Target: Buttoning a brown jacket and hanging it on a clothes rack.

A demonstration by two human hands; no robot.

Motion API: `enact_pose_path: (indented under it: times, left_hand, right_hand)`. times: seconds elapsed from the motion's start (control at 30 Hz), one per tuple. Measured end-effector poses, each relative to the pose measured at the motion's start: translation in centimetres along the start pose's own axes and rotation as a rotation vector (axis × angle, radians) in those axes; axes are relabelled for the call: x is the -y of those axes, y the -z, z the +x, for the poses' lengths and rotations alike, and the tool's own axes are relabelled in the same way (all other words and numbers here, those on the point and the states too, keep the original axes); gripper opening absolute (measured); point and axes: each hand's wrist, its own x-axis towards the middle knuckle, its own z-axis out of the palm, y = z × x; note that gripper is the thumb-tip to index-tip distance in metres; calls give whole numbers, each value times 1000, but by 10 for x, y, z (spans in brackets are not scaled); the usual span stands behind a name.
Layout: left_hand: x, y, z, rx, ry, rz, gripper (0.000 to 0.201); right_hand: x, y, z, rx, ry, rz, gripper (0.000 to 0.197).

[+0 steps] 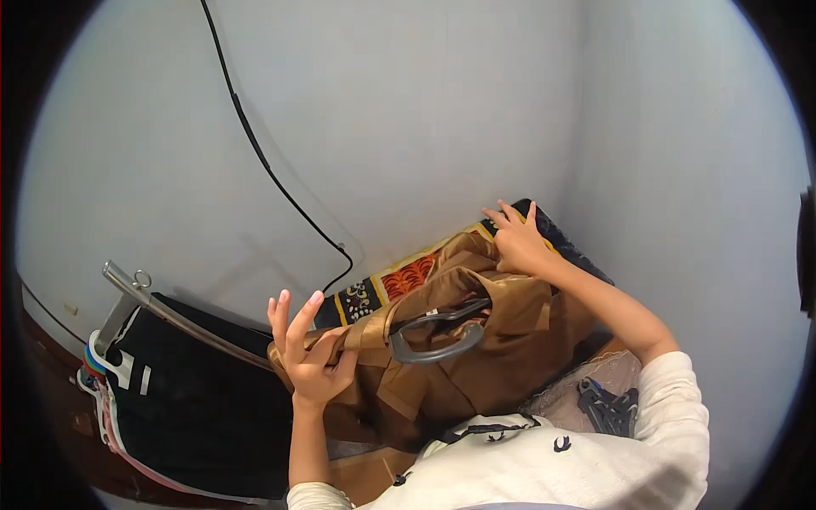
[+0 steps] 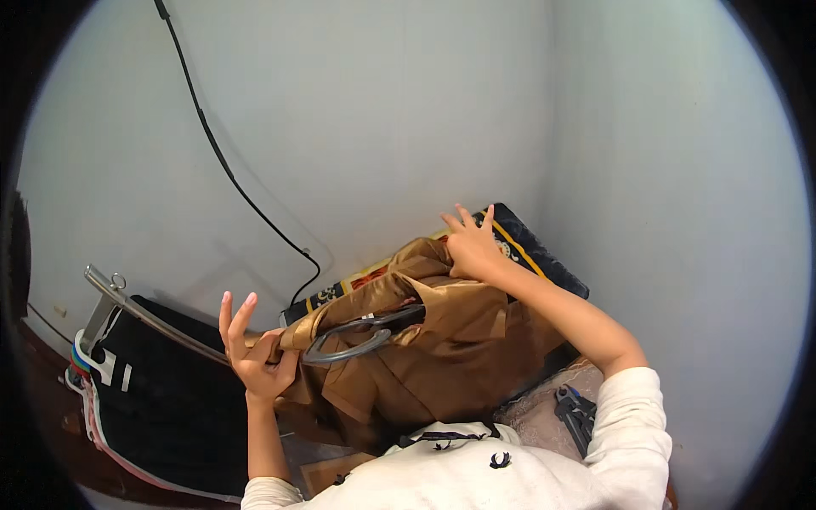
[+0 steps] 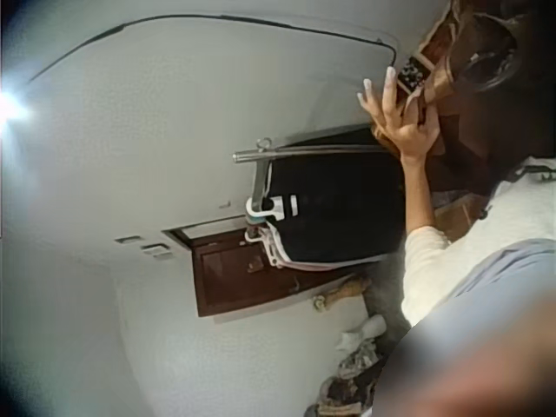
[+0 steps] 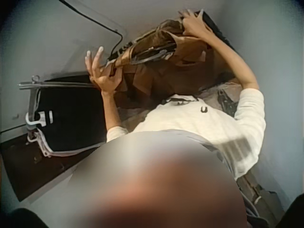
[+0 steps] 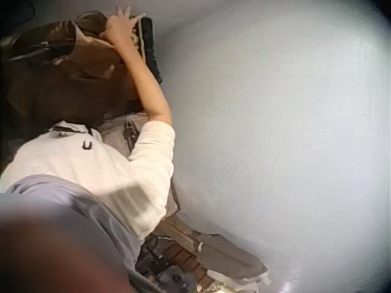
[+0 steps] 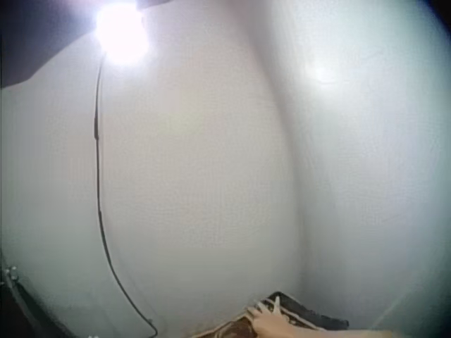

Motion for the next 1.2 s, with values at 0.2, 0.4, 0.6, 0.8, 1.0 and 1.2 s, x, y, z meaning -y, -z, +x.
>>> enact_pose_path:
  times: [0.2, 0.4, 0.6, 0.8, 1.0, 1.2]
  left_hand:
    - [0, 14, -10, 1, 163, 41, 12]
    - [-6, 12, 5, 27, 156, 27, 8]
    - [-14, 18, 22, 43, 153, -87, 11]
    - [-20, 14, 24, 53, 62, -57, 13]
    - [-19, 37, 19, -10, 177, -5, 13]
    - [-19, 37, 10, 45, 167, 10, 12]
  right_hand:
    - [-32, 53, -10, -1099, -60, -190, 25]
    - [-27, 94, -20, -629, -127, -51, 4]
    - [-42, 62, -12, -487, -432, 987, 27]
    - [-9, 86, -22, -1124, -509, 446, 21]
    - [-33, -27, -65, -229, -282, -150, 11]
    - [-29, 66, -73, -757, -531, -8, 20]
